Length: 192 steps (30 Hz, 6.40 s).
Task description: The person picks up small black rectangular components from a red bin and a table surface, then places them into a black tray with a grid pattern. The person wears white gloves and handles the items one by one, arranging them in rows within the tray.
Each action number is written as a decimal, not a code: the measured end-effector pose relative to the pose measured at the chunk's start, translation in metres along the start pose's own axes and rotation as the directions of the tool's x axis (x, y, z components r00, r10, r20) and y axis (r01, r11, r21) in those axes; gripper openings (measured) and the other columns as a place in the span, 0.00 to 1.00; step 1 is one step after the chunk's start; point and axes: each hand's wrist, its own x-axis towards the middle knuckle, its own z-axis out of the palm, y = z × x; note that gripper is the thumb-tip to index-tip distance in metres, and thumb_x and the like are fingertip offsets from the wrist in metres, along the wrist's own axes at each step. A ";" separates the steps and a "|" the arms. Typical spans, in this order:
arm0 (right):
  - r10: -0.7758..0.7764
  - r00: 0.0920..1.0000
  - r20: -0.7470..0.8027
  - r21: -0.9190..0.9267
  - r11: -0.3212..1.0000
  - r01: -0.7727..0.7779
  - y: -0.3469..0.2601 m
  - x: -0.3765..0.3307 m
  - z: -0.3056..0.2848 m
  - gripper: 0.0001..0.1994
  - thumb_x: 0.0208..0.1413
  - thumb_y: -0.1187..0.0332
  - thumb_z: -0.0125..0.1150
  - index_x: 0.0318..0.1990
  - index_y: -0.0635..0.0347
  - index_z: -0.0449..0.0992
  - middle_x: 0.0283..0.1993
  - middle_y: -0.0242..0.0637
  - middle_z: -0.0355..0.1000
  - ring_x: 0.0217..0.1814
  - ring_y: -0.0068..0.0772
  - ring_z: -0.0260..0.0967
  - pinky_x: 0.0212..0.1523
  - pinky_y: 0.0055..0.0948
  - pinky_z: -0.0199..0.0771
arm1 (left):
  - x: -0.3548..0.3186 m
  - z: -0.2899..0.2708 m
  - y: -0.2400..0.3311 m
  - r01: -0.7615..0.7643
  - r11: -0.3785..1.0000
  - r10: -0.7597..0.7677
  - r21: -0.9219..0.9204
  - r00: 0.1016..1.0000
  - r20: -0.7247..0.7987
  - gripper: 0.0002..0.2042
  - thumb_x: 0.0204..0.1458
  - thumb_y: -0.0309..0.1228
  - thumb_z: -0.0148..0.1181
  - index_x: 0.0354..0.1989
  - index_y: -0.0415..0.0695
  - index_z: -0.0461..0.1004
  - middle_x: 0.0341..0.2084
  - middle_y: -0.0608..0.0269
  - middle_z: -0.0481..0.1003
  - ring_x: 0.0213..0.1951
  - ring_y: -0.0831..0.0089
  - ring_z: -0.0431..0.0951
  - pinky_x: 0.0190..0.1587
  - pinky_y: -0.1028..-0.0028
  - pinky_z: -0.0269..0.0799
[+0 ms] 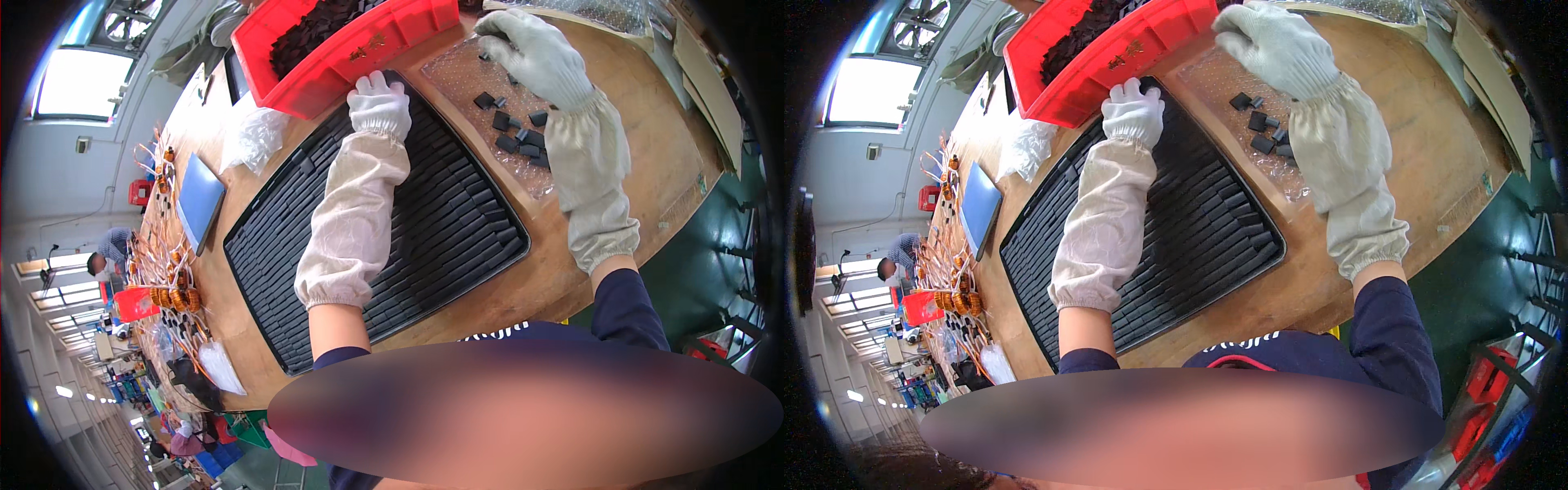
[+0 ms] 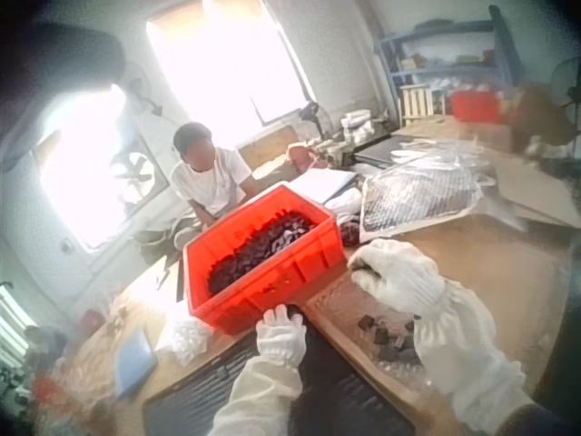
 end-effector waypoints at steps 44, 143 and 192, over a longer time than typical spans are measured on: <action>-0.432 0.895 -0.112 0.582 0.701 0.411 -0.085 -0.019 0.025 0.18 0.48 0.74 0.68 0.49 0.50 0.81 0.34 0.40 0.73 0.37 0.44 0.76 0.39 0.36 0.79 | -0.107 -0.126 -0.012 0.088 -0.680 -0.175 -0.728 0.945 0.277 0.16 0.66 0.35 0.56 0.58 0.41 0.73 0.34 0.64 0.78 0.29 0.82 0.77 0.30 0.80 0.79; 0.428 0.885 -0.184 0.771 0.621 -0.140 0.087 -0.109 0.046 0.08 0.60 0.72 0.64 0.46 0.59 0.81 0.41 0.36 0.78 0.41 0.28 0.77 0.45 0.26 0.76 | 0.025 -0.047 0.093 -0.130 0.886 0.177 -0.444 0.982 0.065 0.15 0.52 0.38 0.68 0.47 0.50 0.78 0.40 0.54 0.80 0.45 0.53 0.80 0.50 0.60 0.75; -0.380 0.921 0.084 0.525 0.803 0.284 -0.072 -0.118 0.030 0.17 0.43 0.87 0.60 0.41 0.59 0.75 0.33 0.38 0.72 0.35 0.41 0.70 0.40 0.36 0.70 | -0.193 -0.082 0.078 0.259 -0.814 0.089 -0.520 0.940 0.329 0.19 0.64 0.36 0.60 0.58 0.39 0.70 0.43 0.66 0.76 0.42 0.81 0.74 0.47 0.76 0.74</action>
